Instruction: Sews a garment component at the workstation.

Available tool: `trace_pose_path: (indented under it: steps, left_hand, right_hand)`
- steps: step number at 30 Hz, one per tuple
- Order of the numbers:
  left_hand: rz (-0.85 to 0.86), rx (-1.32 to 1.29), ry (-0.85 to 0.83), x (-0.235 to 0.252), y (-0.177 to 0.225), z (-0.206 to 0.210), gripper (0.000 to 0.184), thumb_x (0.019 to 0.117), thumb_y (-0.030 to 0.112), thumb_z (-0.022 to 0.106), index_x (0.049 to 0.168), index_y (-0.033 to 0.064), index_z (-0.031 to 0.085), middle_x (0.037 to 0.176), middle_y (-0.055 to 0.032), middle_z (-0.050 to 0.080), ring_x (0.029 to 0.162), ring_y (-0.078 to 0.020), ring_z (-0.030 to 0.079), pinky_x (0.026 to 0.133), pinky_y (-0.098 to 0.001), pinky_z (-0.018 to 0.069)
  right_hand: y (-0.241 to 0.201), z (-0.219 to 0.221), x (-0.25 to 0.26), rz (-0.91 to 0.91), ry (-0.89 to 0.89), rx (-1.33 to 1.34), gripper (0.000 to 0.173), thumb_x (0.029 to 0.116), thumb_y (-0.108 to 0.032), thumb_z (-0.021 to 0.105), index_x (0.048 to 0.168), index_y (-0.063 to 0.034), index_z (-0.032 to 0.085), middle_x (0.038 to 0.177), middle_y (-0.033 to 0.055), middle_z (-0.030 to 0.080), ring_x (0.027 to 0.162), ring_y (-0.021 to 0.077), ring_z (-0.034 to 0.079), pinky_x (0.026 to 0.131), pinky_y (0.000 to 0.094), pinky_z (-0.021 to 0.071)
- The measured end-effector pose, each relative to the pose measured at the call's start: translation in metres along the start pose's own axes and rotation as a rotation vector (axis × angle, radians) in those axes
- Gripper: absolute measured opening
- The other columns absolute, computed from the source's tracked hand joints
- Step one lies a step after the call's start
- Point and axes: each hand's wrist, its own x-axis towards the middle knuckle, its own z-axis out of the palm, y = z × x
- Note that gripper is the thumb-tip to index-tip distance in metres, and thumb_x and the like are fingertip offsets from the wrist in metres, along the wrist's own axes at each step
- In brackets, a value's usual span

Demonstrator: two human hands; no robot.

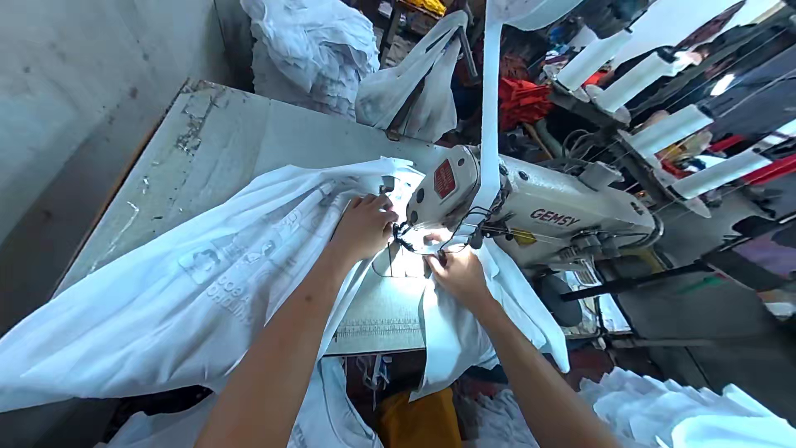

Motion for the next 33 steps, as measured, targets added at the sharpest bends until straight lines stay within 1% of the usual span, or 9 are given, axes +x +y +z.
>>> trace_pose_path:
  steps: [2, 7, 11, 13, 18, 22, 25, 28, 33]
  left_hand:
    - [-0.003, 0.013, -0.002, 0.0, 0.0, 0.0, 0.028, 0.1017, 0.023, 0.053, 0.116, 0.0215, 0.076, 0.135, -0.0021, 0.062, 0.129, -0.0247, 0.054, 0.107, -0.0506, 0.0399]
    - [-0.04, 0.039, 0.008, 0.001, 0.001, 0.001, 0.029, 0.1016, 0.024, 0.052, 0.119, 0.0219, 0.076, 0.138, -0.0027, 0.061, 0.133, -0.0259, 0.05, 0.107, -0.0523, 0.0389]
    - [-0.096, 0.043, 0.031, 0.001, 0.003, -0.001, 0.029, 0.1017, 0.024, 0.054, 0.122, 0.0228, 0.075, 0.136, -0.0031, 0.061, 0.131, -0.0266, 0.051, 0.108, -0.0531, 0.0386]
    - [-0.115, 0.045, 0.032, 0.003, 0.001, 0.001, 0.031, 0.1019, 0.026, 0.051, 0.123, 0.0251, 0.074, 0.137, -0.0018, 0.06, 0.132, -0.0252, 0.05, 0.108, -0.0519, 0.0381]
    - [-0.149, 0.049, 0.049, 0.008, -0.003, 0.004, 0.033, 0.1032, 0.031, 0.049, 0.126, 0.0266, 0.073, 0.138, -0.0036, 0.059, 0.131, -0.0269, 0.05, 0.108, -0.0515, 0.0373]
    - [-0.166, 0.048, 0.086, 0.013, -0.007, 0.005, 0.04, 0.1047, 0.05, 0.046, 0.124, 0.0275, 0.073, 0.134, -0.0039, 0.06, 0.128, -0.0264, 0.052, 0.106, -0.0515, 0.0386]
    - [-0.202, 0.037, 0.112, 0.021, -0.012, 0.007, 0.051, 0.1001, 0.063, 0.047, 0.124, 0.0263, 0.073, 0.135, -0.0042, 0.06, 0.13, -0.0265, 0.051, 0.108, -0.0521, 0.0375]
    - [-0.219, 0.041, 0.092, 0.031, -0.017, 0.007, 0.052, 0.0896, 0.06, 0.065, 0.131, 0.0286, 0.07, 0.139, -0.0053, 0.057, 0.13, -0.0277, 0.05, 0.108, -0.0526, 0.0357]
    - [-0.265, 0.079, 0.106, 0.043, -0.021, 0.01, 0.049, 0.0928, 0.056, 0.063, 0.132, 0.0279, 0.069, 0.141, -0.0071, 0.056, 0.133, -0.0295, 0.049, 0.11, -0.0544, 0.0348]
  right_hand:
    - [0.013, -0.002, -0.003, 0.017, -0.002, -0.035, 0.04, 0.0993, -0.039, 0.055, 0.11, -0.0065, 0.075, 0.093, 0.0163, 0.074, 0.086, 0.0369, 0.072, 0.072, 0.0609, 0.0551]
    - [0.047, -0.024, 0.019, 0.093, -0.113, -0.134, 0.046, 0.1022, -0.037, 0.057, 0.121, 0.0033, 0.067, 0.116, 0.0258, 0.071, 0.113, 0.0426, 0.067, 0.095, 0.0629, 0.051]
    - [0.032, -0.034, 0.017, 0.088, -0.215, -0.067, 0.06, 0.0968, -0.054, 0.06, 0.122, 0.0007, 0.065, 0.11, 0.0214, 0.07, 0.104, 0.0375, 0.069, 0.09, 0.0603, 0.0529]
    - [0.023, -0.032, 0.011, -0.012, -0.242, -0.014, 0.055, 0.0996, -0.048, 0.056, 0.126, -0.0016, 0.065, 0.107, 0.0186, 0.071, 0.097, 0.0337, 0.07, 0.086, 0.0571, 0.0555]
    - [0.015, -0.013, 0.008, -0.202, -0.129, -0.035, 0.041, 0.103, -0.032, 0.049, 0.104, 0.0023, 0.07, 0.086, 0.0178, 0.071, 0.08, 0.0331, 0.071, 0.074, 0.0526, 0.057]
    - [0.021, -0.008, 0.019, -0.138, -0.108, -0.085, 0.048, 0.1009, -0.044, 0.053, 0.106, -0.001, 0.074, 0.099, 0.0203, 0.074, 0.095, 0.0357, 0.072, 0.085, 0.0574, 0.056]
    - [0.03, -0.001, 0.029, -0.177, -0.112, 0.002, 0.043, 0.0991, -0.041, 0.056, 0.12, -0.0065, 0.072, 0.115, 0.0129, 0.074, 0.112, 0.023, 0.069, 0.101, 0.0452, 0.0533]
    - [0.027, -0.001, 0.036, -0.178, -0.133, 0.043, 0.042, 0.0998, -0.038, 0.058, 0.117, -0.0028, 0.072, 0.111, 0.015, 0.074, 0.109, 0.0229, 0.069, 0.1, 0.0428, 0.0528]
    - [0.028, 0.002, 0.04, -0.194, -0.122, 0.065, 0.041, 0.1022, -0.041, 0.055, 0.113, -0.0061, 0.074, 0.109, 0.0124, 0.074, 0.108, 0.0193, 0.069, 0.1, 0.0399, 0.0527]
